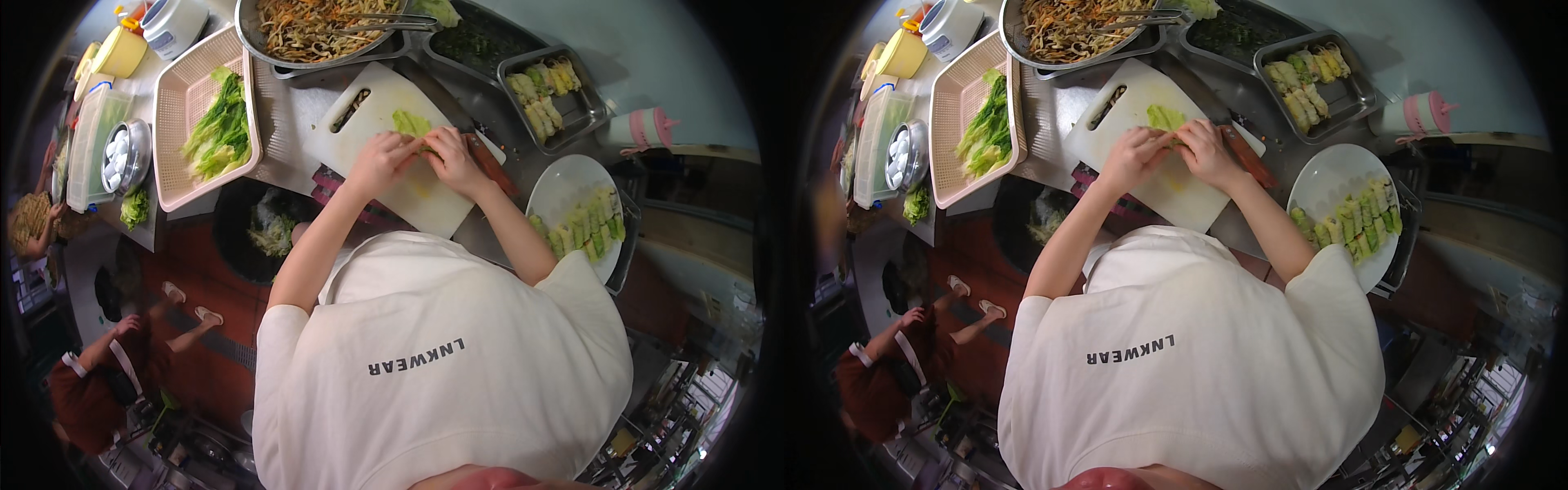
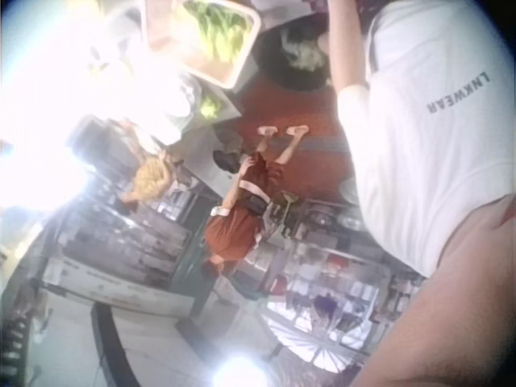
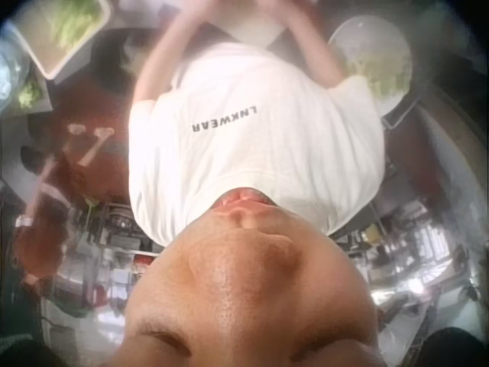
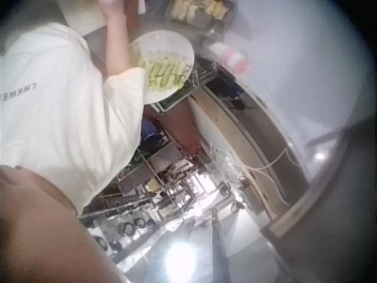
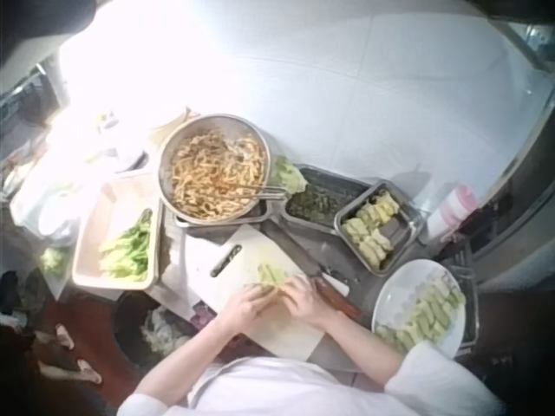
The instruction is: The person places a lettuce leaf on a cutting board, adds a portion of cooked filling using tongs, folds the leaf into a wrap, and places it on a plate. This process is repeated multiple times with additional lettuce leaves and filling.
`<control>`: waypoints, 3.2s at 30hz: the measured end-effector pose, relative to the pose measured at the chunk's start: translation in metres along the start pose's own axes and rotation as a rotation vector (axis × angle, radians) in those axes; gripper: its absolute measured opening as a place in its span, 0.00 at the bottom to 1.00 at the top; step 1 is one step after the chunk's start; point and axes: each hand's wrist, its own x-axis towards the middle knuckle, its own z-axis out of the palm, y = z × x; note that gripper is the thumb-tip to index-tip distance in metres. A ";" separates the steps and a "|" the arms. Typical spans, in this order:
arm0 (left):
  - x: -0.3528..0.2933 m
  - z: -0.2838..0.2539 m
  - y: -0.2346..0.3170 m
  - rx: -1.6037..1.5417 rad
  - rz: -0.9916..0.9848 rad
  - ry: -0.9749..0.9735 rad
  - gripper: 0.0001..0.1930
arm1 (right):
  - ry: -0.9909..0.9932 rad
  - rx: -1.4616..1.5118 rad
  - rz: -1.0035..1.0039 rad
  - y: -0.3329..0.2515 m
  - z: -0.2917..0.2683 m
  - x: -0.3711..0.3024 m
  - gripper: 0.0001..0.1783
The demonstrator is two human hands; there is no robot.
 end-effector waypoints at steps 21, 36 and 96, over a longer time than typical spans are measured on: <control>0.004 -0.005 -0.002 0.155 -0.170 -0.095 0.14 | 0.227 0.366 0.289 -0.007 0.004 0.013 0.22; 0.005 -0.002 -0.001 0.089 0.007 -0.128 0.19 | -0.134 0.422 0.360 0.009 -0.006 0.041 0.16; -0.001 -0.003 -0.017 0.087 -0.019 0.067 0.14 | 0.014 -0.078 -0.025 0.003 0.006 0.025 0.17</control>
